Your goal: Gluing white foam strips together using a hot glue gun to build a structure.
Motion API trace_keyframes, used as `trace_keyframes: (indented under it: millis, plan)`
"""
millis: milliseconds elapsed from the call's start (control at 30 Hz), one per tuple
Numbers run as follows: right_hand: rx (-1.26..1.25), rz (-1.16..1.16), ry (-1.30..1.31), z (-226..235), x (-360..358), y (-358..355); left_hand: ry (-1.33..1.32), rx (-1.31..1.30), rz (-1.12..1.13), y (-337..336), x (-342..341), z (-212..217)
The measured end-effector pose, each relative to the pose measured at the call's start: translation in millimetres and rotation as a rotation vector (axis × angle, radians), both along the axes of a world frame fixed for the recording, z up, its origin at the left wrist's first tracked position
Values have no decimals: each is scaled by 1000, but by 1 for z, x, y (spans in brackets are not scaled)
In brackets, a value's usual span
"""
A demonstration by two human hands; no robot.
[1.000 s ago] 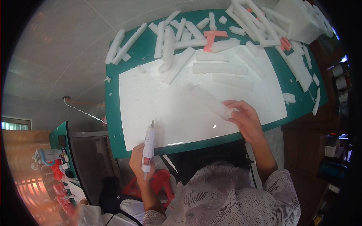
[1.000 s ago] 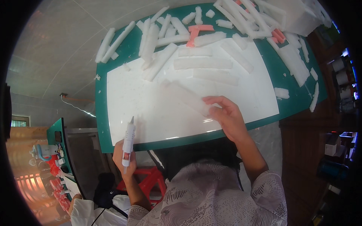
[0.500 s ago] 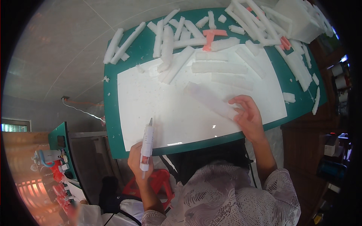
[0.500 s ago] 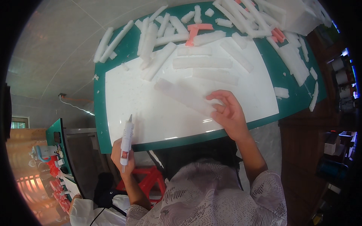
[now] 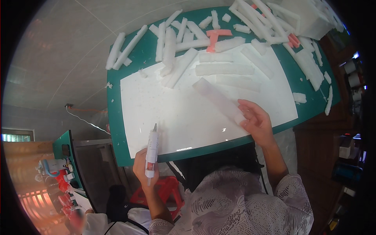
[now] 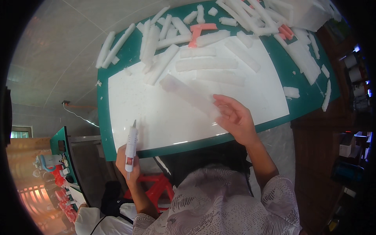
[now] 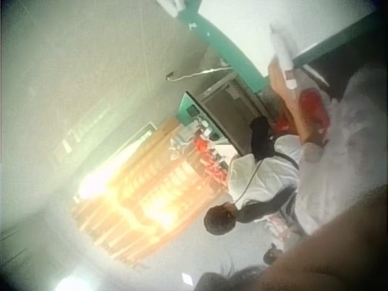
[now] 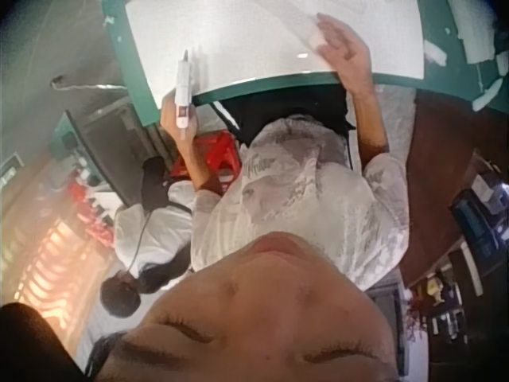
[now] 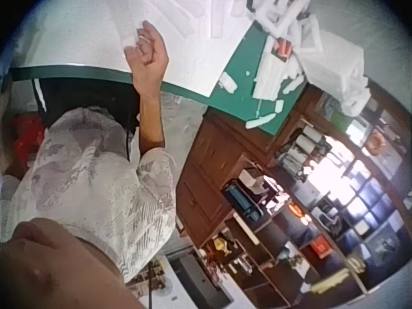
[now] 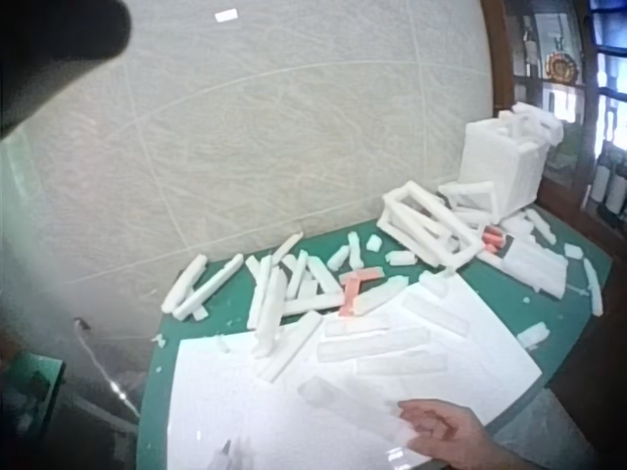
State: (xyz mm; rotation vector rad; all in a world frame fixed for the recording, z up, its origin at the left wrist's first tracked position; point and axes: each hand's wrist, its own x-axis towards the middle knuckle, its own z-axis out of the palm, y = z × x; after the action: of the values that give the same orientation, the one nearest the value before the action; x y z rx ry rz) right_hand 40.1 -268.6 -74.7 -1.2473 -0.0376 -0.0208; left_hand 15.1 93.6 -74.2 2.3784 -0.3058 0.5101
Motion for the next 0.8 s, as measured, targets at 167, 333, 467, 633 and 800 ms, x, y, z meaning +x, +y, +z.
trace_keyframes:
  millis: [167,333,467,633,800]
  plan:
    - [25,20,17,1,-1,0,-7,6,6,-1,0,2]
    - [27,15,0,0,-2,-1,-2,5,16,-2,0,2]
    - [30,1,-9,0,-1,0,-6,10,6,-2,1,2]
    - [13,-8,-18,-1,1,1,-3,13,13,-1,1,2]
    - [19,-5,-23,-2,2,2,-30,7,-26,0,3,1]
